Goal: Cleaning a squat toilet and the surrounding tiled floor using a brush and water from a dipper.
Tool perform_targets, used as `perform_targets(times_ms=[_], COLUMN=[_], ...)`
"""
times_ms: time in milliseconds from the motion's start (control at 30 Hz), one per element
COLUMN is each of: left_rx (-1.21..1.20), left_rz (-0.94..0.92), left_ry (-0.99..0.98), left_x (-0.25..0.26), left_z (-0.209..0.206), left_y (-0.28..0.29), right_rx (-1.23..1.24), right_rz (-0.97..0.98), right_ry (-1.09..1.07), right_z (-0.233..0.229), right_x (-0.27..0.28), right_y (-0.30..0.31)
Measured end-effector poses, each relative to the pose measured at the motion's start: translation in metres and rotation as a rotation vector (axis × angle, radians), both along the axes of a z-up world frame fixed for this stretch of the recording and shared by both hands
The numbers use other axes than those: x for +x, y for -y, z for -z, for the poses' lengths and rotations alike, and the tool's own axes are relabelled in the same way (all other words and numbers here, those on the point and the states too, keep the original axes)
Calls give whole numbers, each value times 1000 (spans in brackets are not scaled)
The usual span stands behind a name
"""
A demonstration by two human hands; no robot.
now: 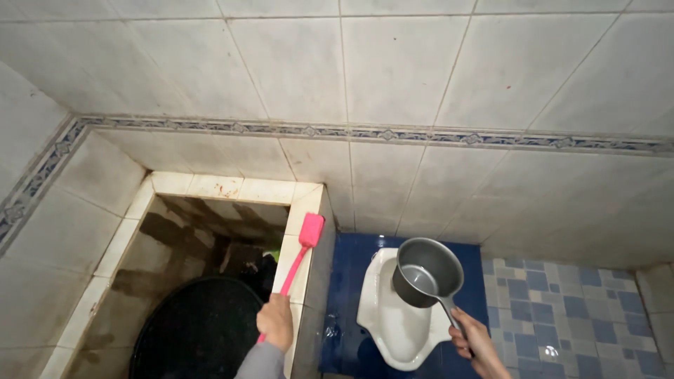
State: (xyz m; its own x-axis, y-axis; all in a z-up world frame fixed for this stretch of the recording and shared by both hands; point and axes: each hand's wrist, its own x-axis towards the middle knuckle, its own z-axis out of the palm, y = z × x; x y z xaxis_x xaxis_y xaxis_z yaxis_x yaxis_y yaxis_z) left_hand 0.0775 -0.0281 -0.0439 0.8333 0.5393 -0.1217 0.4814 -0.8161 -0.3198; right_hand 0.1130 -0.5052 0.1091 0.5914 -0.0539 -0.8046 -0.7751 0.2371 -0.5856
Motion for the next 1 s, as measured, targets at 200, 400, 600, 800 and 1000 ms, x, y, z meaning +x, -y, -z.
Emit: perform_targets(times_ms=[200,400,600,800,1000], left_rx=[-232,-330,-36,-74,-121], left_rz=[-95,-207,-119,-103,-212], left_ry=[-135,-170,-41,-166,-63], left_x=[106,127,-3,64,190], left_z=[-51,-65,-6,-27,-48], left_y=[-26,-20,26,25,12], right_rx=[-54,-21,-2,-7,-51], right_rz=[-18,-70,-99,-88,-69], right_ry=[-17,4,38,35,-19], right_z=[-2,-10,-20,-25,-32], right_x=[0,0,11,13,6], right_y=[-1,-14,-28,-30,-27])
